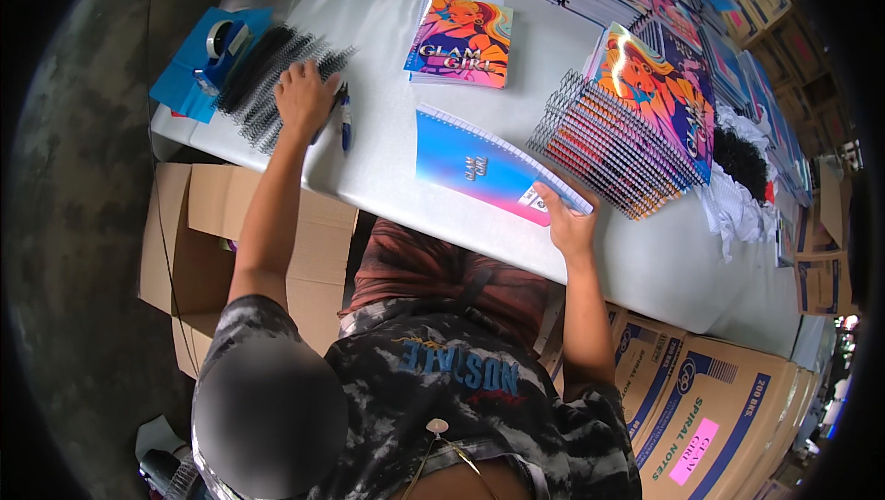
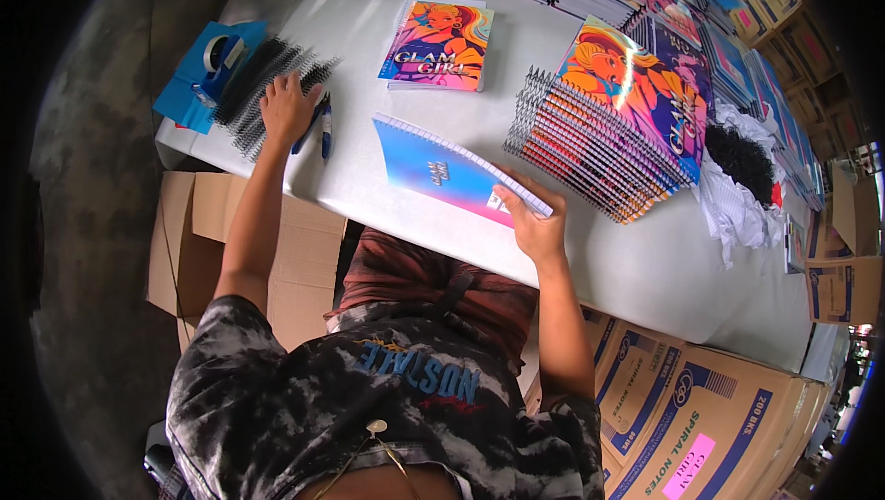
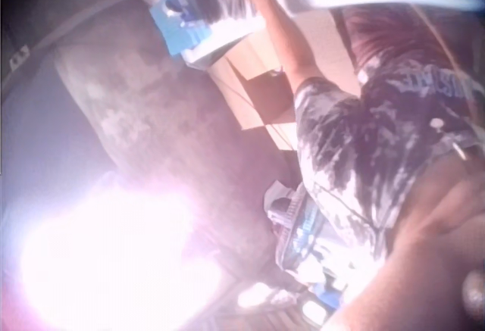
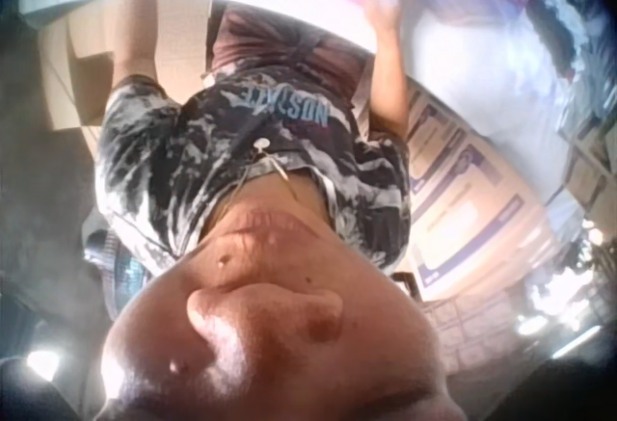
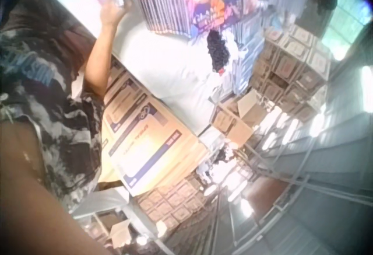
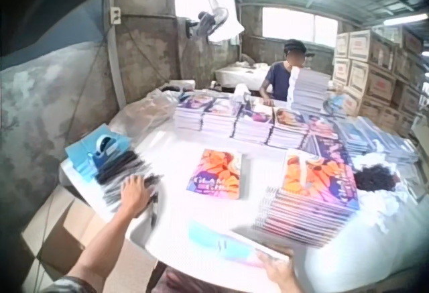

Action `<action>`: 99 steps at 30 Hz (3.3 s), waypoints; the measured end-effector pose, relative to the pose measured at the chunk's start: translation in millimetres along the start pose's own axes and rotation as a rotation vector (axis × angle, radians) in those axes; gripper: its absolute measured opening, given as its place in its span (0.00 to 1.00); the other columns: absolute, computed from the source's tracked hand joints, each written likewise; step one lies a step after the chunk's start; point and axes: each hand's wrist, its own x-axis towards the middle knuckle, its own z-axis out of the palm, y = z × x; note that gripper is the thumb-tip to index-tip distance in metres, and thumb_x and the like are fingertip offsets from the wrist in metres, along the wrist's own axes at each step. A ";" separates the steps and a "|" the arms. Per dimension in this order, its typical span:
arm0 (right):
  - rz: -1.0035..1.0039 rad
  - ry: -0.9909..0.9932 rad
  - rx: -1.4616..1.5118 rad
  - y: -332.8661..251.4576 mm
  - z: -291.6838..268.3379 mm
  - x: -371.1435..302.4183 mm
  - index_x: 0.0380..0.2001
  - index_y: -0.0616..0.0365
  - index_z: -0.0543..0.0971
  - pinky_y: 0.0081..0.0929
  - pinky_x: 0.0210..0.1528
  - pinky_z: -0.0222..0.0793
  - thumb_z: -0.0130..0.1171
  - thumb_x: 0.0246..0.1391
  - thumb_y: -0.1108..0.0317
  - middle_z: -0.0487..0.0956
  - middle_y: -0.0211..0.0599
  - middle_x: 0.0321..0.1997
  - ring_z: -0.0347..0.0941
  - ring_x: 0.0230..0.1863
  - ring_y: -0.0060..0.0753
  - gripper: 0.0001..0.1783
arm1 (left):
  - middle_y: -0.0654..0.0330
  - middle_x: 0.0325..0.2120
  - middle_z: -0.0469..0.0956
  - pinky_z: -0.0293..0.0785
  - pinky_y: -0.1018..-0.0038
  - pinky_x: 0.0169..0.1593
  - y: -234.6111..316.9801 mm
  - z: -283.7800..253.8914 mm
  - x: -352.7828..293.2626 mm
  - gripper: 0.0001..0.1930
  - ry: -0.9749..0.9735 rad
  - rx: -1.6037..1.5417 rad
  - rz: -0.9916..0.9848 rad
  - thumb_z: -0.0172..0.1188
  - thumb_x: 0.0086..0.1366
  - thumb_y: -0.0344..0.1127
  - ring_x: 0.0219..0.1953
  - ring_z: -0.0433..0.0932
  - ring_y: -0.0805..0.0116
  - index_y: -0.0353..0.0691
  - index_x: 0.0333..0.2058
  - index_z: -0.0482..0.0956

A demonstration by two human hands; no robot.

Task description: The person assembles spiral-bound notebooks by inserting metal spiral coils into the punched holes of notebook covers. They repeatedly pick up a coil, align it with the holes, and press it into place, then place the finished notebook into a stack or box.

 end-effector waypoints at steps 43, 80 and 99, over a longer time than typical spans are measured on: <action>-0.026 -0.011 0.028 1.1 -5.9 6.0 0.44 0.68 0.75 0.19 0.46 0.68 0.55 0.51 0.80 0.78 0.40 0.42 0.72 0.41 0.22 0.15 | 0.73 0.14 0.59 0.47 0.85 0.19 70.6 -104.1 20.5 0.19 -0.994 -1.430 -0.079 0.46 0.66 0.48 0.16 0.51 0.85 0.38 0.25 0.70; -0.487 -0.053 -0.332 -6.0 33.2 -20.2 0.42 0.66 0.76 0.27 0.41 0.73 0.54 0.44 0.79 0.79 0.47 0.39 0.78 0.40 0.41 0.17 | 0.41 0.62 0.46 0.20 0.42 0.59 94.7 -47.9 -89.6 0.52 0.239 -0.669 0.684 0.34 0.53 0.74 0.65 0.38 0.43 0.27 0.59 0.50; -0.456 0.003 -0.315 -6.0 43.5 -24.5 0.41 0.64 0.77 0.27 0.36 0.74 0.56 0.45 0.78 0.80 0.45 0.37 0.79 0.36 0.39 0.16 | 0.28 0.59 0.37 0.26 0.36 0.56 99.6 -57.9 -90.6 0.56 0.188 -0.766 0.590 0.40 0.48 0.76 0.61 0.36 0.28 0.27 0.59 0.50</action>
